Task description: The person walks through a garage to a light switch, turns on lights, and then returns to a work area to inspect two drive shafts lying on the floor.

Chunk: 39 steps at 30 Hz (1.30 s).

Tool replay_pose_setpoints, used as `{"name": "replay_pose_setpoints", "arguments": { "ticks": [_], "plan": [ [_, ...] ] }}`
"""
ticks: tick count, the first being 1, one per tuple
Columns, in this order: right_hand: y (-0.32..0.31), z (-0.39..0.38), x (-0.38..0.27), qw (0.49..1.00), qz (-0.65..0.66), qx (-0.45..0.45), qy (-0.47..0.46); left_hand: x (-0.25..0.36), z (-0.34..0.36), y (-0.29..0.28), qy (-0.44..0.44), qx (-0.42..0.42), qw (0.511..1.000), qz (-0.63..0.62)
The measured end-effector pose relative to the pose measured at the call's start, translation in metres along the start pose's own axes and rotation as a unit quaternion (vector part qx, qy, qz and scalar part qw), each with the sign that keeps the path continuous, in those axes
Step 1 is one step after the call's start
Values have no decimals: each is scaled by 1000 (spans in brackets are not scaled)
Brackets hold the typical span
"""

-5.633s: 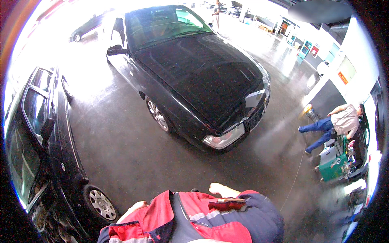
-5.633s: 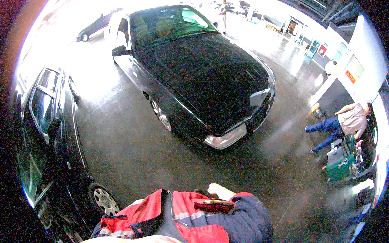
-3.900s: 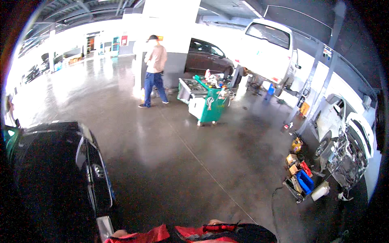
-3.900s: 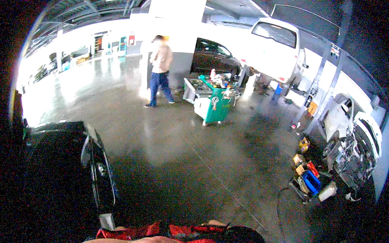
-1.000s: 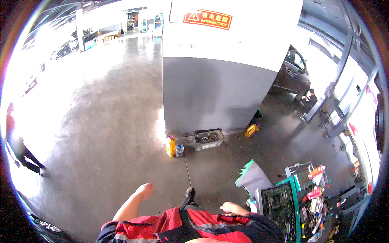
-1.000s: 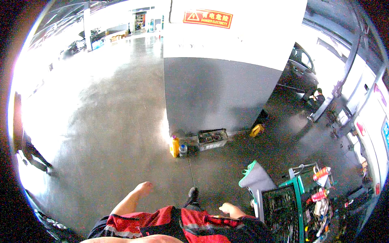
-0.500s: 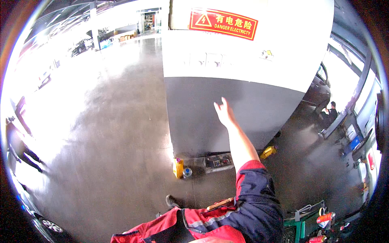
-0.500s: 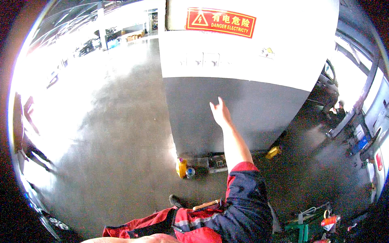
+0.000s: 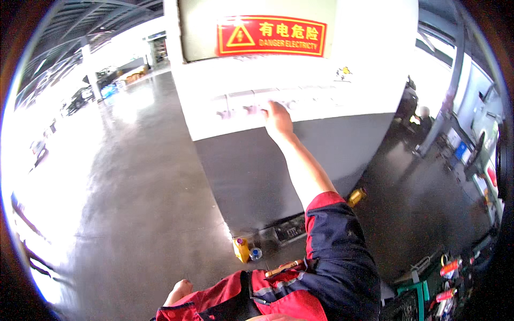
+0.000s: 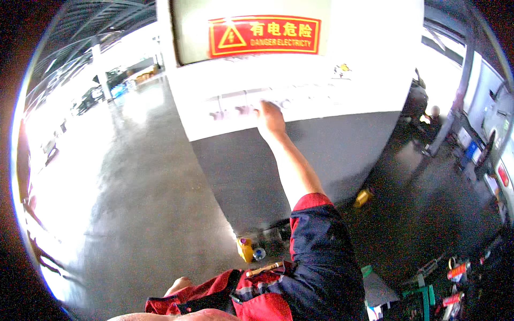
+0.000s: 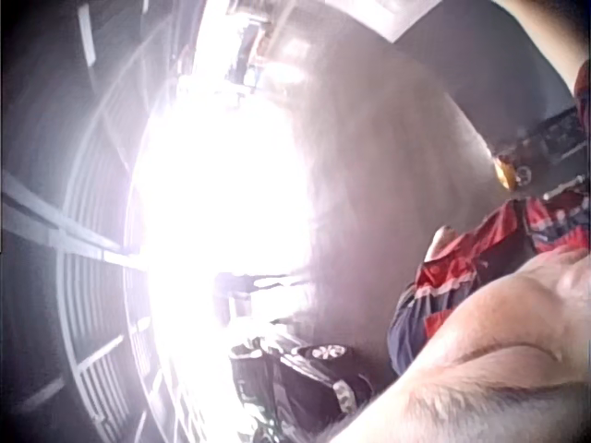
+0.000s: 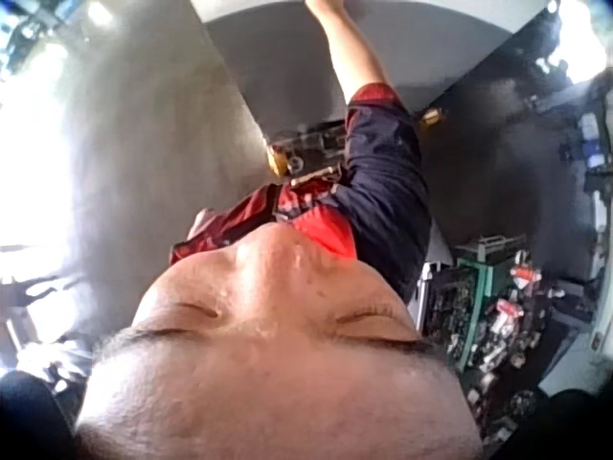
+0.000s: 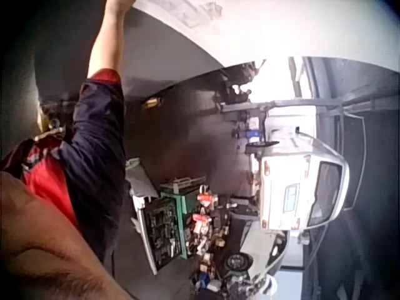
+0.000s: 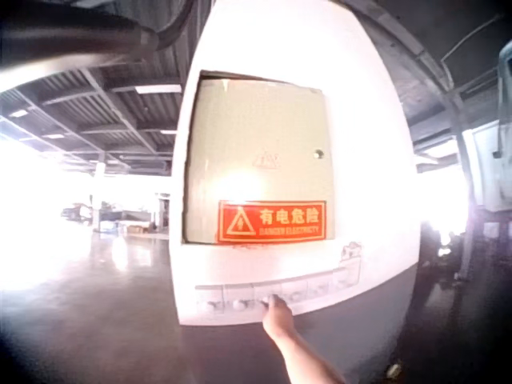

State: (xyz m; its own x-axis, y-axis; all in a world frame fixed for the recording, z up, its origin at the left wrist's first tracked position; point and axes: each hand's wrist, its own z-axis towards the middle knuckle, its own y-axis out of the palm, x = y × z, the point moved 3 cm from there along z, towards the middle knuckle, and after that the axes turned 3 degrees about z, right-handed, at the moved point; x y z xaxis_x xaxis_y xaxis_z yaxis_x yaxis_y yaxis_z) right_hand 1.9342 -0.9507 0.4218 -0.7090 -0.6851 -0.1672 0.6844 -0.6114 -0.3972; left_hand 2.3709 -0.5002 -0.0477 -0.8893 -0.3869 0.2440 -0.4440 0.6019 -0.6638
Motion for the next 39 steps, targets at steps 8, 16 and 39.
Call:
{"name": "replay_pose_setpoints", "arguments": {
  "ticks": [8, 16, 39],
  "plan": [
    [-20, -29, 39, 956, 29, -285, 59, 35, 53, -24, 36, -54, 997, 53],
    [-87, -79, 212, 838, 33, -337, 429, 111, 75, -9, 64, -108, 989, 73],
    [-121, -28, 160, 972, -225, -52, -45, 221, 31, 14, 24, -67, 997, 7]
  ]
}}
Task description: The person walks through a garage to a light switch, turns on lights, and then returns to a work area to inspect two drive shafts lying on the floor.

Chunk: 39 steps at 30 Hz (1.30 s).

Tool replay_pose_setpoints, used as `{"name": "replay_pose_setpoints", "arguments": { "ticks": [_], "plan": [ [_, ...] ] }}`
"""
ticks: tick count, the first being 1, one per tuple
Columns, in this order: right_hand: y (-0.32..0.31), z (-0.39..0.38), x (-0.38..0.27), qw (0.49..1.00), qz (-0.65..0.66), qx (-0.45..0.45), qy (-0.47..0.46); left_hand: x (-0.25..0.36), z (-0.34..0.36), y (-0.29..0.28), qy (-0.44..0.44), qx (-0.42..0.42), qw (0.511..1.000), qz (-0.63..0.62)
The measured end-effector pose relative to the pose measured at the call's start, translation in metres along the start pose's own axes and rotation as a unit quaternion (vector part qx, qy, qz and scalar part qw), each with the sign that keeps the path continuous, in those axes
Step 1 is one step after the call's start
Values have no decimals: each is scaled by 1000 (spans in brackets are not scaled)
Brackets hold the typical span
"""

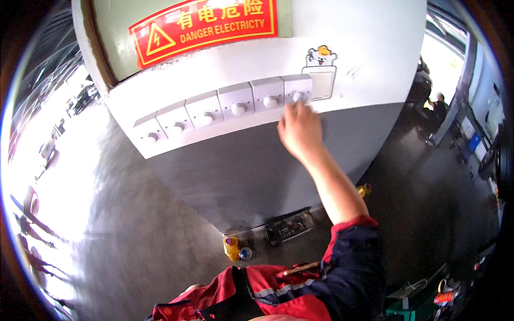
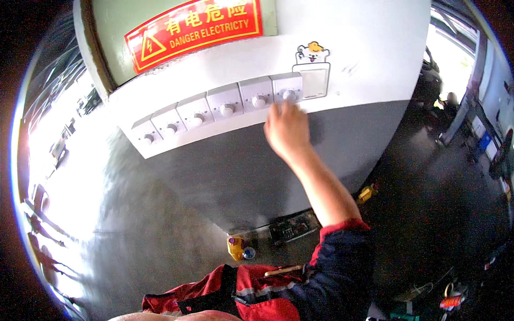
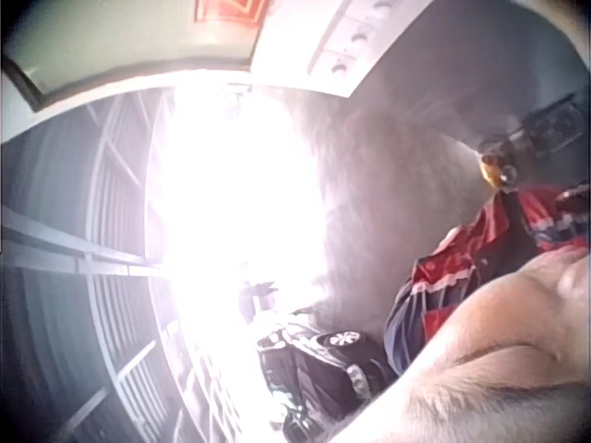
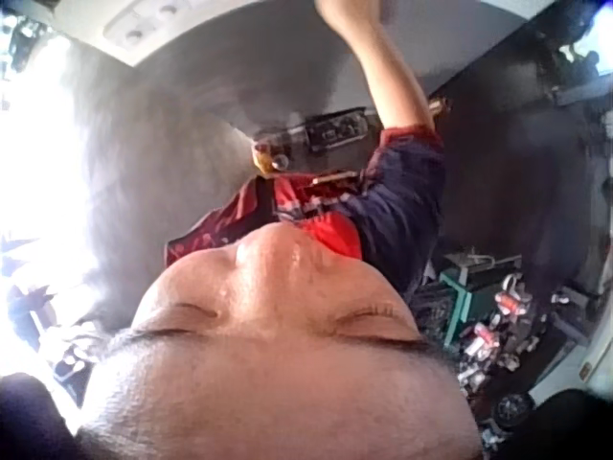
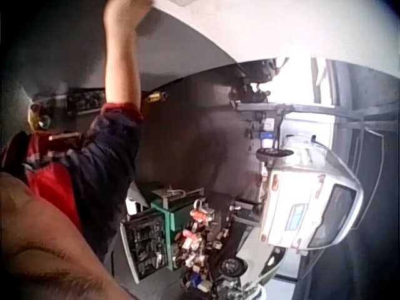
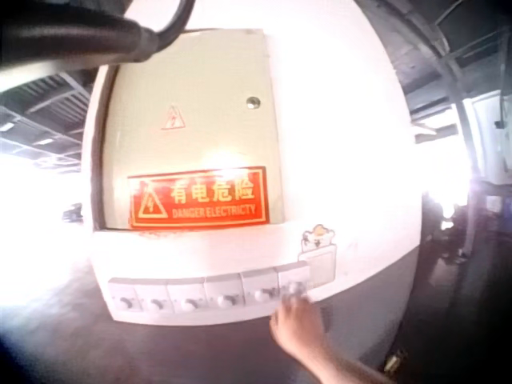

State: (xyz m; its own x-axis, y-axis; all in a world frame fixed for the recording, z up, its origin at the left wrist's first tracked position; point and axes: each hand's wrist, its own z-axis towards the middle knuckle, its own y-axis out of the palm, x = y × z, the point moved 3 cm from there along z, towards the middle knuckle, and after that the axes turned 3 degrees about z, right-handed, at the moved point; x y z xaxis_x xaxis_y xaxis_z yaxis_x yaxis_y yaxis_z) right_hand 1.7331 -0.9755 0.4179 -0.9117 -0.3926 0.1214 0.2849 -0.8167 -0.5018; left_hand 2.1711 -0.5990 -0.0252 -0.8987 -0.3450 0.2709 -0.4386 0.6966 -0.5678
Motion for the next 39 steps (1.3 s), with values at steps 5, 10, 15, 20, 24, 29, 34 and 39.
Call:
{"name": "replay_pose_setpoints", "arguments": {
  "ticks": [5, 10, 15, 20, 24, 29, 34, 39],
  "plan": [
    [82, -149, -117, 819, 485, -293, -88, 2, -35, 18, -27, 41, 998, -34],
    [131, -463, -132, 583, 197, -752, -237, -7, -96, 52, -66, 93, 992, -61],
    [82, -631, -25, 428, 181, -881, -90, -28, -180, 125, -269, 90, 945, -164],
    [88, -614, -37, 453, 195, -867, -72, -45, -210, 187, -283, 36, 933, -219],
    [129, -540, -115, 502, 287, -803, -142, -55, -195, 187, -241, 58, 944, -217],
    [154, -396, -215, 699, 154, -698, -34, -69, -171, 141, -205, 140, 935, -254],
    [111, -388, -312, 656, 195, -725, -77, -106, -169, 141, -130, 226, 923, -283],
    [59, -501, -386, 495, 160, -771, -366, -188, -200, 253, -192, 148, 919, -311]
  ]
}}
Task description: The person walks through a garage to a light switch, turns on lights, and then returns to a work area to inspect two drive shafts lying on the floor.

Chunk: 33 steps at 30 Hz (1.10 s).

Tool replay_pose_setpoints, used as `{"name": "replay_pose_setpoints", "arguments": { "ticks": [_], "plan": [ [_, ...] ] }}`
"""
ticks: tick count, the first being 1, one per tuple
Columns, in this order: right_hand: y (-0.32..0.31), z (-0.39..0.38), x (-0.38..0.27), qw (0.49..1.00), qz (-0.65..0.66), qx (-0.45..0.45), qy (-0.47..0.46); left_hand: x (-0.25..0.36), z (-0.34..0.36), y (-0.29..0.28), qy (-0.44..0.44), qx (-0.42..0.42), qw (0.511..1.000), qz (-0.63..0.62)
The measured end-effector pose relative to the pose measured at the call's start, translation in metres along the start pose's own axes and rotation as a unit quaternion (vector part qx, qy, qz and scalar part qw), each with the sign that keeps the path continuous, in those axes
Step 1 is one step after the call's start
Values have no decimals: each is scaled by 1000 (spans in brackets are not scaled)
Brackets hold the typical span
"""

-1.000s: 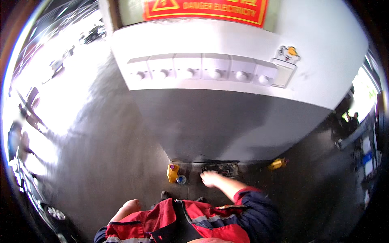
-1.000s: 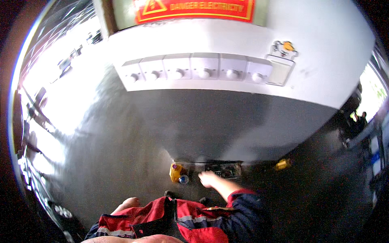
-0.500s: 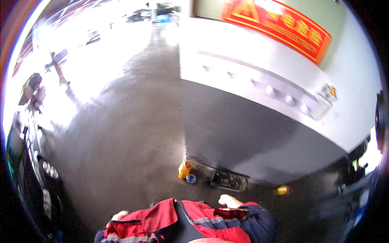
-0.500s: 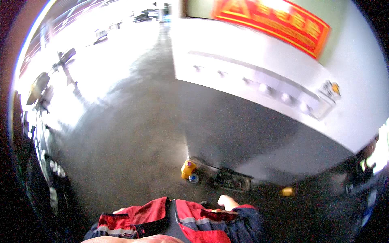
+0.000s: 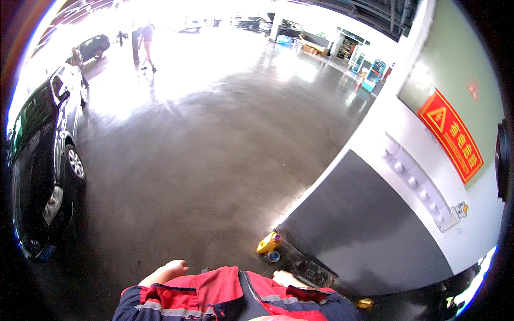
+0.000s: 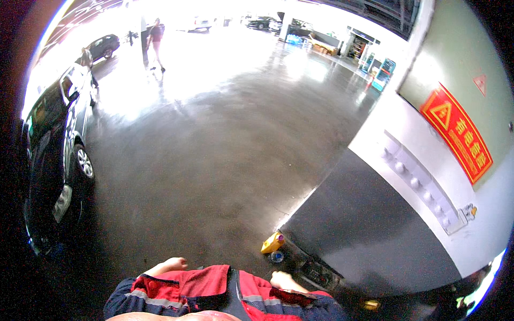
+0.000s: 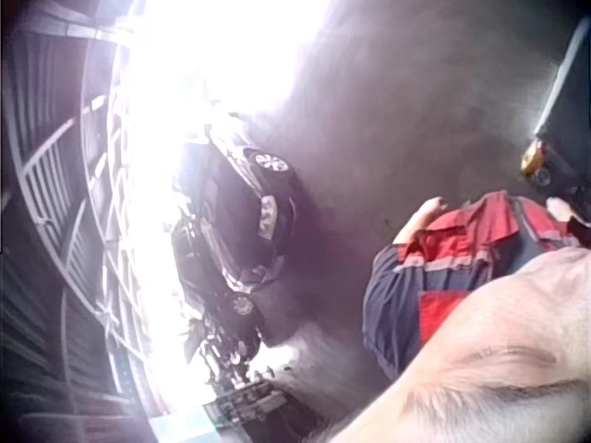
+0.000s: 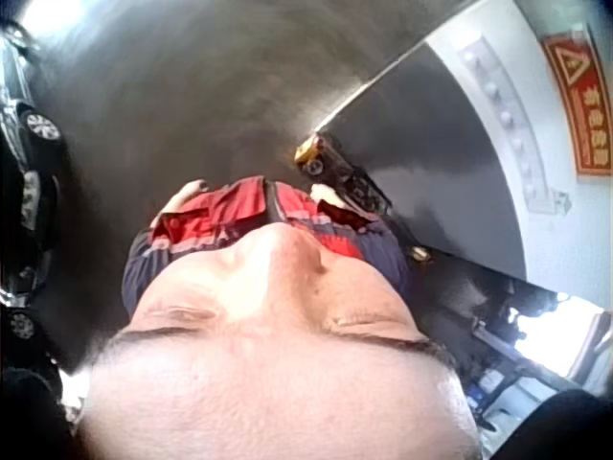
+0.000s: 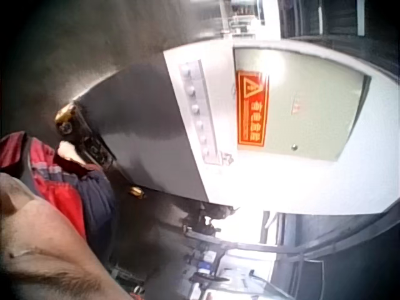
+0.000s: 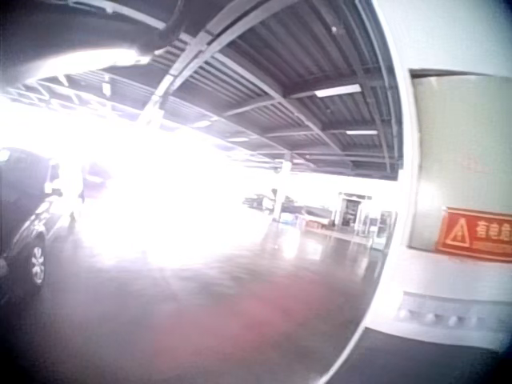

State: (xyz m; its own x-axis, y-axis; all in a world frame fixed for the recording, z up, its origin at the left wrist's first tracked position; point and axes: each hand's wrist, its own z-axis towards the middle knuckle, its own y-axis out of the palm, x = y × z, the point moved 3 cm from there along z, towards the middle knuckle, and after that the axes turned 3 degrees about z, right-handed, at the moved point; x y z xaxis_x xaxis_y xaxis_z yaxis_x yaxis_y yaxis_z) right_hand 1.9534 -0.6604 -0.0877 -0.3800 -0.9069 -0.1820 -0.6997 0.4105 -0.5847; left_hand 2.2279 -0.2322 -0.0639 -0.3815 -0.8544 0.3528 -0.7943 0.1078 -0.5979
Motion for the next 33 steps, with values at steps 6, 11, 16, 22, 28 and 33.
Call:
{"name": "replay_pose_setpoints", "arguments": {
  "ticks": [6, 11, 16, 22, 28, 33],
  "plan": [
    [-35, 32, -42, 991, 105, -16, -81, -157, -106, 22, -193, -61, 979, -21],
    [-114, 73, -44, 991, 103, 75, 44, -187, -123, 18, -314, -17, 935, -165],
    [-160, 155, -60, 995, 31, 79, -51, -136, -64, 26, -261, 90, 913, -300],
    [-234, 265, -137, 992, -55, -31, -107, -85, -39, 0, -89, 56, 947, -303],
    [-344, 357, -213, 960, -208, -86, -167, -118, -19, -63, -282, 118, 890, -338],
    [-435, 425, -295, 964, -167, 57, -201, -135, -17, -75, -341, 294, 782, -431]
  ]
}}
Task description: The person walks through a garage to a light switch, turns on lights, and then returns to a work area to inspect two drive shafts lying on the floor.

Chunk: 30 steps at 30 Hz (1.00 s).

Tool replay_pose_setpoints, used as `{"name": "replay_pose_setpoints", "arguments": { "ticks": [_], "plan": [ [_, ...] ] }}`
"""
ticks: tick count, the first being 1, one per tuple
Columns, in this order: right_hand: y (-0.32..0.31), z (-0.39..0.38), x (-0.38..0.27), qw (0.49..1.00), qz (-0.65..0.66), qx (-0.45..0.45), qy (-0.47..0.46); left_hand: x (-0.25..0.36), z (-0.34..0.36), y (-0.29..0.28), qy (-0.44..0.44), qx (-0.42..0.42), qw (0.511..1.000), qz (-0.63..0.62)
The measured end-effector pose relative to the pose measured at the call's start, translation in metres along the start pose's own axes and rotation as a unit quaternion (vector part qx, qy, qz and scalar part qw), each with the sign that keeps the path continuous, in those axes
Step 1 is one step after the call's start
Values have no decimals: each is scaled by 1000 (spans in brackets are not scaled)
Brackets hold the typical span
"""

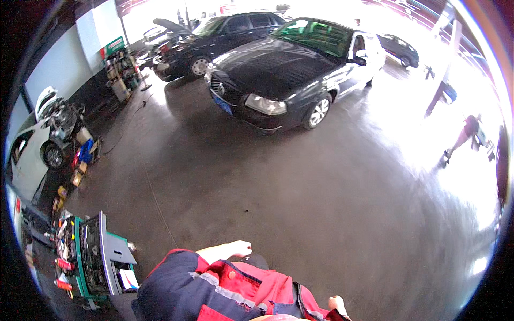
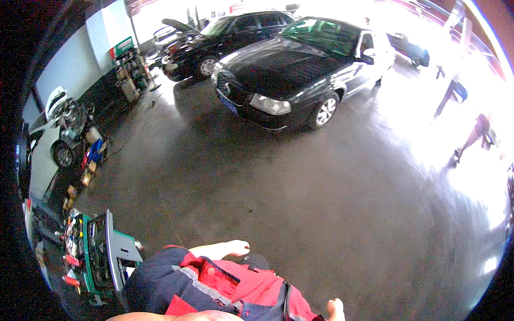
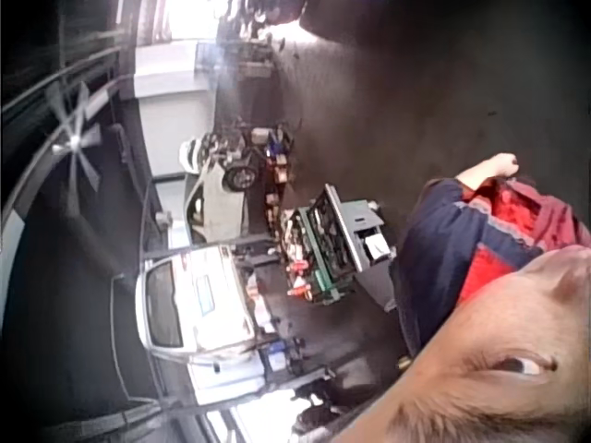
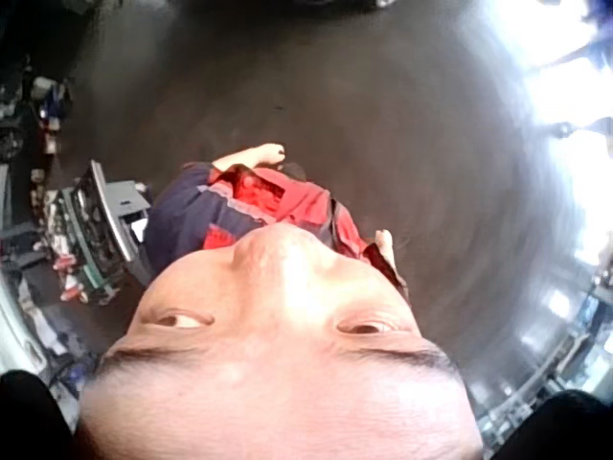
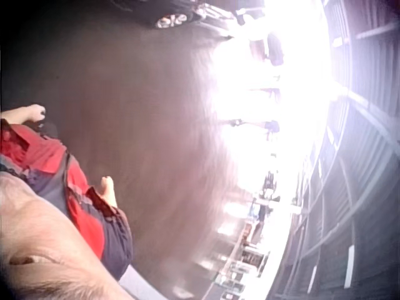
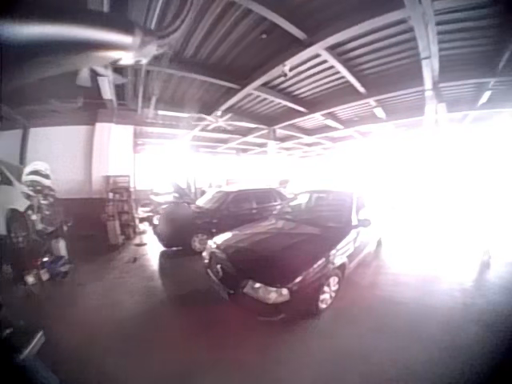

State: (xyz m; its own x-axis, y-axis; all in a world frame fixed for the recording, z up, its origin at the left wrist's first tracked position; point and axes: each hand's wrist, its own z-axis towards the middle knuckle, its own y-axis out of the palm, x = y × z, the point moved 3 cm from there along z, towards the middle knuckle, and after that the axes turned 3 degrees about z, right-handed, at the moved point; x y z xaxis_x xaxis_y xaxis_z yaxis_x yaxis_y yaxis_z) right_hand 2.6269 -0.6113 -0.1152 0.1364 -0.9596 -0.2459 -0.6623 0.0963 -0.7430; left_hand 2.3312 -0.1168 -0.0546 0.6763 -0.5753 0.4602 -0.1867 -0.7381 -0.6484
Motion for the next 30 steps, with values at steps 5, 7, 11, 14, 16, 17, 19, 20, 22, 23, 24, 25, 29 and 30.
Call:
{"name": "replay_pose_setpoints", "arguments": {
  "ticks": [5, 7, 11, 14, 16, 17, 19, 20, 22, 23, 24, 25, 29, 30],
  "plan": [
    [-44, 96, -56, 999, -20, 37, -34, -46, -5, 1, 9, -117, 993, 6],
    [-44, 125, -99, 998, -41, -3, -44, -83, -7, -11, -41, -129, 991, 7],
    [-45, 152, -192, 984, -64, -92, -136, -144, 14, -61, -159, -114, 980, 26],
    [-49, 177, -256, 972, -97, -121, -175, -158, 49, -124, -212, -45, 976, 38],
    [-58, 199, -291, 966, -126, -125, -188, -153, 68, -166, -236, 55, 970, -4],
    [-62, 208, -305, 961, -151, -127, -194, -149, 76, -185, -239, 110, 964, -43],
    [-73, 229, -338, 953, -152, -138, -225, -136, 88, -201, -239, 136, 958, -84],
    [-80, 241, -353, 954, -156, -136, -217, -131, 96, -209, -230, 166, 951, -120],
    [-93, 268, -378, 954, -168, -140, -206, -122, 106, -207, -219, 138, 956, -137],
    [-98, 284, -391, 953, -169, -140, -210, -119, 108, -203, -214, 133, 958, -135],
    [-101, 302, -406, 947, -201, -144, -206, -117, 109, -198, -215, 115, 962, -124],
    [-102, 322, -419, 937, -233, -153, -209, -115, 109, -191, -211, 92, 966, -120],
    [-116, 393, -483, 837, -338, -244, -355, -115, 86, -173, -203, 24, 972, -114],
    [-117, 408, -508, 808, -420, -252, -328, -117, 80, -170, -219, 8, 965, -142]
  ]
}}
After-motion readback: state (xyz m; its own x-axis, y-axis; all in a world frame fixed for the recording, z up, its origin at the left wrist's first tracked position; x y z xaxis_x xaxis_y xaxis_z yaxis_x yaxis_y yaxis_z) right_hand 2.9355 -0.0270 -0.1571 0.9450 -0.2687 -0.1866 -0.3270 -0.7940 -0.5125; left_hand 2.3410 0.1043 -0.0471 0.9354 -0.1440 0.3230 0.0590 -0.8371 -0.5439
